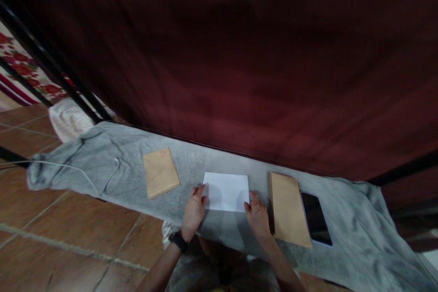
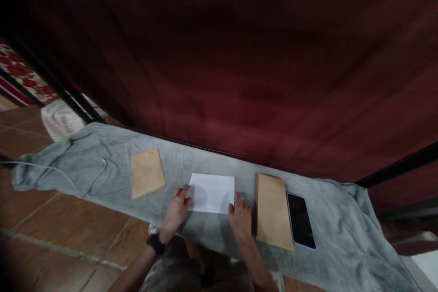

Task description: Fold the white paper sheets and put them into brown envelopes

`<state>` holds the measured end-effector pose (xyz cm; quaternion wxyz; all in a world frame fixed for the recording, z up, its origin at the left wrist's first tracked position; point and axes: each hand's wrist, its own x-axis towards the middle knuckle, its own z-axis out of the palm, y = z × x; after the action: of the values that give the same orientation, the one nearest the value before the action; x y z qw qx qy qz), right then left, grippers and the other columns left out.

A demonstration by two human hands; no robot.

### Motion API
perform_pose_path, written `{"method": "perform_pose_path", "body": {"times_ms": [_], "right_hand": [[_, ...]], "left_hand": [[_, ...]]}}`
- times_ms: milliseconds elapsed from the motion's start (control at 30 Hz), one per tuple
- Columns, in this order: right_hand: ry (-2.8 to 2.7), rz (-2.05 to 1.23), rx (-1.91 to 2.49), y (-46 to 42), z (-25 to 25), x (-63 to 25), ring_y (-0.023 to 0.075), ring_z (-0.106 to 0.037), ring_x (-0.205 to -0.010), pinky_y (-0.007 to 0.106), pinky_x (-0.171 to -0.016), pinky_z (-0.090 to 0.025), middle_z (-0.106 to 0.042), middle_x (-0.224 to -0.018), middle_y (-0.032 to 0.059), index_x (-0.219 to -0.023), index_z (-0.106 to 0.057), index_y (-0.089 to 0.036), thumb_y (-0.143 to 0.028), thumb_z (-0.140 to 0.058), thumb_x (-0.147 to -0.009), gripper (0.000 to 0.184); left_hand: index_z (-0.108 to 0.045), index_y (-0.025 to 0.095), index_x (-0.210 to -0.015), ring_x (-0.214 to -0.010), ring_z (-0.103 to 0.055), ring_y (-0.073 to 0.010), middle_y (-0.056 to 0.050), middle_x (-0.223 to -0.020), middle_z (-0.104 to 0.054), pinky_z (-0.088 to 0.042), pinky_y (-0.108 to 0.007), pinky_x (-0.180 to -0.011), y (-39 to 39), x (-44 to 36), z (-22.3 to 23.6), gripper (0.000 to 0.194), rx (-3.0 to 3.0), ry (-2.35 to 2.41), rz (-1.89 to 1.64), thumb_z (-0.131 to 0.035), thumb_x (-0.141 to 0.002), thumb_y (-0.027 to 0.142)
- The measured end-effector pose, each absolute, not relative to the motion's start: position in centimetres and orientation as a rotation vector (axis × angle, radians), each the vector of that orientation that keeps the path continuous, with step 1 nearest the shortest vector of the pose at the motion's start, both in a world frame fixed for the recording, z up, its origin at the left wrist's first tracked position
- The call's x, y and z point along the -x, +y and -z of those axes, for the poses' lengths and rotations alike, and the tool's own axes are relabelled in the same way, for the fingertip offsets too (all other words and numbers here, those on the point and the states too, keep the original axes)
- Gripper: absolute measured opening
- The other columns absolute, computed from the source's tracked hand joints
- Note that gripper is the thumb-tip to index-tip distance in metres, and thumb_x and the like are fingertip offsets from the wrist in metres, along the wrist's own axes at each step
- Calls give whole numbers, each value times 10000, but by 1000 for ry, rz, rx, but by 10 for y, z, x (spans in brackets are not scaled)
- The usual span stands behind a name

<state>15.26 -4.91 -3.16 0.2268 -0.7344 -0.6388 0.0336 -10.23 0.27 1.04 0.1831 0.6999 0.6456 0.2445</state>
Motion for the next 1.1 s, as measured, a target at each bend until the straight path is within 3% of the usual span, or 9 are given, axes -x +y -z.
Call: {"method": "perform_pose_path", "body": {"times_ms": [167, 300, 433, 567, 700, 833, 1100], "right_hand": [[-1725, -82, 1995, -45, 9, -135, 360, -598, -1154, 543, -991, -449, -653, -1248, 206, -1403, -533, -130, -349, -377, -1008, 478], [-1812, -338, 1669, -12, -6, -95, 238, -484, -1352, 441, -1118, -410, -535, -1469, 117, -1475, -465, -181, -390, -267, -1046, 517], [-1885, -395, 1662, 15, -4, -71, 186, -419, -1420, 421, -1185, -343, -516, -1499, 97, -1459, -493, -143, -334, -158, -1060, 555], [-2019, -285, 1752, 18, 6, -73, 182, -359, -1459, 438, -1226, -245, -457, -1544, 82, -1498, -440, -161, -323, -172, -1065, 535], [-2101, -212, 1821, 14, 16, -85, 210, -273, -1501, 452, -1239, -175, -330, -1610, 65, -1536, -368, -174, -379, -227, -1068, 530], [-2053, -107, 1881, 9, 22, -103, 245, -266, -1504, 482, -1226, -184, -284, -1621, 90, -1555, -324, -169, -410, -285, -1057, 554], [-1914, 34, 1921, -3, 32, -129, 279, -335, -1471, 492, -1207, -231, -358, -1579, 165, -1538, -345, -81, -391, -306, -1047, 582]], "left_hand": [[-520, 175, -1418, -1328, -496, -292, -159, -1446, -520, -416, -464, -1093, -2, 77, -14, 468, -2303, 1872, -654, -404, -964, 175], [-375, 140, -1525, -1483, -308, -288, -152, -1583, -382, -299, -505, -1183, 5, 41, 2, 580, -2521, 1649, -575, -400, -948, 187], [-314, 100, -1555, -1516, -233, -281, -163, -1594, -357, -210, -517, -1221, 13, 27, 19, 668, -2593, 1605, -410, -410, -895, 143], [-286, 146, -1573, -1513, -248, -238, -118, -1595, -369, -204, -482, -1231, 17, 37, 23, 672, -2579, 1692, -368, -353, -904, 113], [-304, 131, -1565, -1504, -275, -247, -132, -1591, -367, -234, -483, -1221, 18, 48, 18, 598, -2501, 1808, -422, -320, -975, 222], [-332, 103, -1552, -1497, -291, -272, -158, -1587, -356, -252, -499, -1212, 15, 59, 15, 593, -2440, 1878, -534, -328, -1004, 331], [-365, 66, -1531, -1482, -314, -322, -203, -1542, -420, -209, -572, -1216, 16, 81, 10, 585, -2269, 2067, -694, -327, -1006, 322]]}}
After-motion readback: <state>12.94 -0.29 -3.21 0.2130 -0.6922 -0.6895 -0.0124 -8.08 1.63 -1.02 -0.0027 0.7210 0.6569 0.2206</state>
